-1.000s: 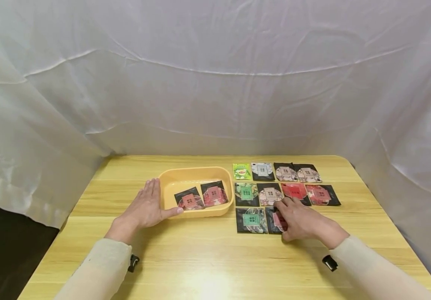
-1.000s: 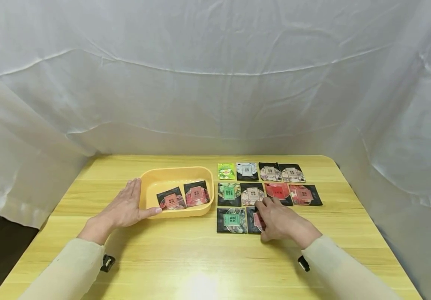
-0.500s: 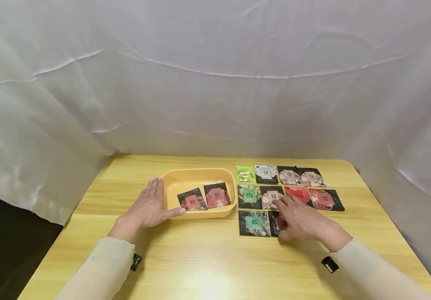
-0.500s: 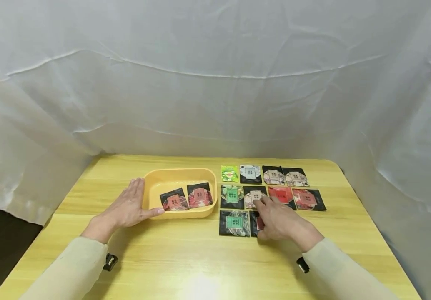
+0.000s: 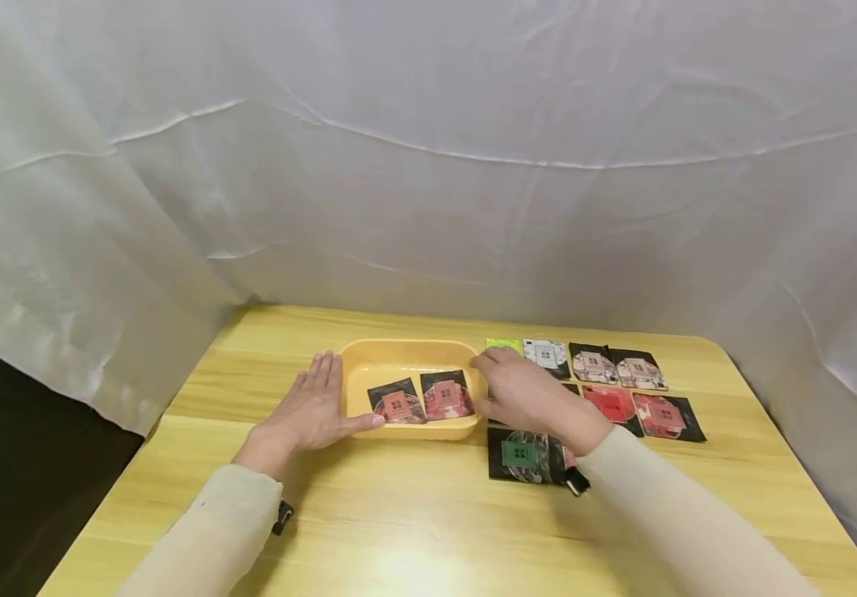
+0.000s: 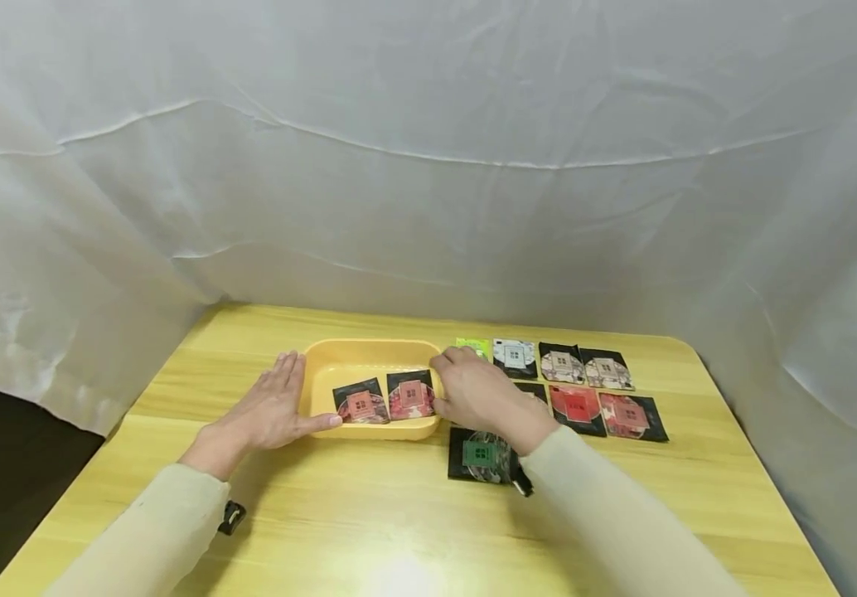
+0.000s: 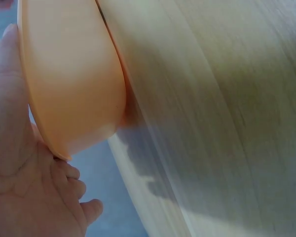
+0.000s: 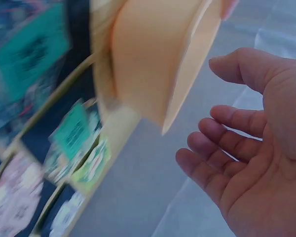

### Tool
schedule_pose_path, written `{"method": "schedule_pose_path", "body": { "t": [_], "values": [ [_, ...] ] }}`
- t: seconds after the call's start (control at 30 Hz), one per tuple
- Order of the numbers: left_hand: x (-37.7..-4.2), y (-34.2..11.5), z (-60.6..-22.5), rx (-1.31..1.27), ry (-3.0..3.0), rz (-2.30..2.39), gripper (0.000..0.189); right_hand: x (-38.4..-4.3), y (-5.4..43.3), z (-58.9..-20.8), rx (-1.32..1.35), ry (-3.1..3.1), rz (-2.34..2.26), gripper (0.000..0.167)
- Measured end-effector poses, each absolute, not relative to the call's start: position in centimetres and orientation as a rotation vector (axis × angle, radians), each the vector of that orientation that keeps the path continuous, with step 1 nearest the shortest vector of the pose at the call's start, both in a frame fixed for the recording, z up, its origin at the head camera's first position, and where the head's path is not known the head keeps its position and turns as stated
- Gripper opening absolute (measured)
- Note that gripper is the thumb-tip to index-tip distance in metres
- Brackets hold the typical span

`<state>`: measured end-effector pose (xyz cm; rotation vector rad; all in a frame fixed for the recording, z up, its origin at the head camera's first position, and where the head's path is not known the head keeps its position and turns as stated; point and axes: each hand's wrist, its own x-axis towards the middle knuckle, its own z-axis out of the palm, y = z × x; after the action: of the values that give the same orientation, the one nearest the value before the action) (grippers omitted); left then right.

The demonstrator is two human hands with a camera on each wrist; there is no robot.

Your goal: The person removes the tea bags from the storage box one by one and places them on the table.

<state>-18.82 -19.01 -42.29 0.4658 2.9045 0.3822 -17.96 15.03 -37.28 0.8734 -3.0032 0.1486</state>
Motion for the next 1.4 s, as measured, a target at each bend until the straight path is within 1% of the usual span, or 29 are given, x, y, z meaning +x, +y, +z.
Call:
{"method": "schedule_pose_path", "body": {
  "t": [0.13, 0.17, 0.33, 0.37, 0.4, 0.5, 0.67, 0.8, 0.9, 0.97, 1.07, 1.2, 1.3, 1.4],
  "values": [
    [-18.7, -18.7, -42.4, 0.466, 2.893, 0.386, 0.131, -19.8, 12.6, -37.8, 0.923, -3.079, 0.127, 0.062],
    [-18.7, -18.7, -42.4, 0.465, 2.891, 0.385, 0.13, -20.2, 12.1, -38.0, 0.924, -3.115, 0.122, 0.059],
    [-18.6, -18.5, -42.5, 0.464, 2.896, 0.391, 0.13, -21.4, 10.4, -38.7, 0.913, -3.267, 0.062, 0.065],
    [-18.6, -18.5, -42.5, 0.462, 2.897, 0.392, 0.13, -21.5, 10.1, -38.8, 0.915, -3.286, 0.048, 0.065],
    [-18.6, -18.5, -42.5, 0.461, 2.898, 0.395, 0.13, -21.7, 9.9, -38.8, 0.919, -3.301, 0.032, 0.07],
    [-18.6, -18.4, -42.4, 0.454, 2.901, 0.399, 0.131, -22.1, 9.5, -38.9, 0.951, -3.338, -0.033, 0.069],
    [-18.6, -18.5, -42.4, 0.447, 2.892, 0.394, 0.13, -22.8, 8.9, -39.3, 0.963, -3.368, -0.165, 0.073],
    [-18.7, -18.6, -42.5, 0.447, 2.891, 0.389, 0.131, -23.2, 8.5, -39.7, 0.948, -3.382, -0.235, 0.079],
    [-18.8, -18.7, -42.5, 0.447, 2.894, 0.386, 0.134, -23.5, 8.3, -39.9, 0.936, -3.392, -0.279, 0.082],
    [-18.8, -18.8, -42.4, 0.446, 2.893, 0.384, 0.138, -23.6, 8.2, -40.1, 0.935, -3.394, -0.29, 0.08],
    [-18.8, -18.9, -42.5, 0.442, 2.889, 0.39, 0.142, -23.7, 8.0, -40.3, 0.934, -3.4, -0.247, 0.077],
    [-18.8, -19.0, -42.5, 0.439, 2.886, 0.393, 0.139, -24.0, 7.9, -40.6, 0.933, -3.401, -0.085, 0.073],
    [-18.8, -19.0, -42.6, 0.436, 2.89, 0.4, 0.136, -24.2, 7.8, -40.9, 0.903, -3.395, 0.043, 0.073],
    [-18.9, -19.0, -42.6, 0.436, 2.891, 0.412, 0.135, -24.3, 7.8, -41.0, 0.848, -3.37, 0.064, 0.08]
  ]
}}
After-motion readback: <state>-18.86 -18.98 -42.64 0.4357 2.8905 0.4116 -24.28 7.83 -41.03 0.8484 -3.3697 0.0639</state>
